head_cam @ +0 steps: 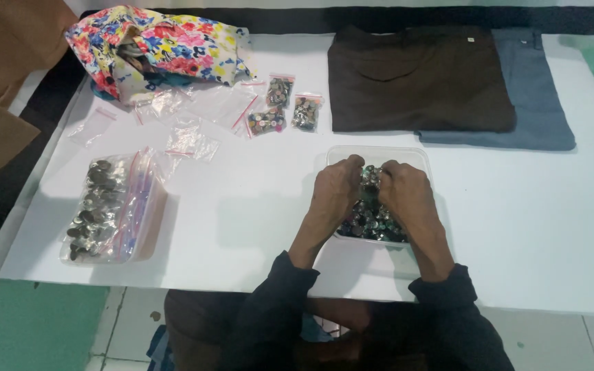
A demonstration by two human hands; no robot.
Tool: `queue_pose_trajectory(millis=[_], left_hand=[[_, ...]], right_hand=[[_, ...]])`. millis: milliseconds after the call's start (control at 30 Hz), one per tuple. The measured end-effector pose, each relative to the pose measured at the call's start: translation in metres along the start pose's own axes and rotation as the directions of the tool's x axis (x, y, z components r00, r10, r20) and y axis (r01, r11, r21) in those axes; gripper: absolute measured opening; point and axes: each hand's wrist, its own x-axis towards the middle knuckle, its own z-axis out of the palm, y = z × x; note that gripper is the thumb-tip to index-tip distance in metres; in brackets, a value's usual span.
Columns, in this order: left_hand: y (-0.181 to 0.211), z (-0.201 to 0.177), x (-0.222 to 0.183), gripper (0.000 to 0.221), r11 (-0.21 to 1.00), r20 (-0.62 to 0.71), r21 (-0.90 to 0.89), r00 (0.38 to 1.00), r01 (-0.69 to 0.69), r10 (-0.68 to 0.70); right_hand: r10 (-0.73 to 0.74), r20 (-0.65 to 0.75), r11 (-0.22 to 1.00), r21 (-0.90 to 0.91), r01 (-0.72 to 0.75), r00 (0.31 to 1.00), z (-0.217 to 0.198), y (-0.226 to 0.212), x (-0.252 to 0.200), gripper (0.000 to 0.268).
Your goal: Sort and arrange small black buttons from a container onto a table.
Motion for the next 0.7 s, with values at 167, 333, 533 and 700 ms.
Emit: queue_pose_trajectory(millis=[167,333,533,700], left_hand=[[0.002,-0.001,0.0,0.019,0.995,0.069,0.082,0.997,-0.052,0.046],[0.018,-0.016,-0.004,0.018,0.984,0.105,0.176,0.994,-0.006,-0.013],[0.01,-0.007,0.003,0.026,0.963,0.197,0.254,0.979,-0.091,0.04],[0.015,-0.011,0.002,0.025,0.963,0.23,0.246,0.972,-0.107,0.05]], right_hand=[[0.009,-0.004,1.0,0.003,-0.009,1.0,0.012,0.011,0.005,0.02],[-0.101,-0.033,0.991,-0.086,0.098,0.994,0.017,-0.001,-0.005,0.019],[-0.03,0.035,0.987,-0.157,0.036,0.999,0.009,-0.022,-0.001,0.02],[-0.116,0.121,0.925,-0.349,0.152,0.986,0.035,0.005,0.015,0.016]])
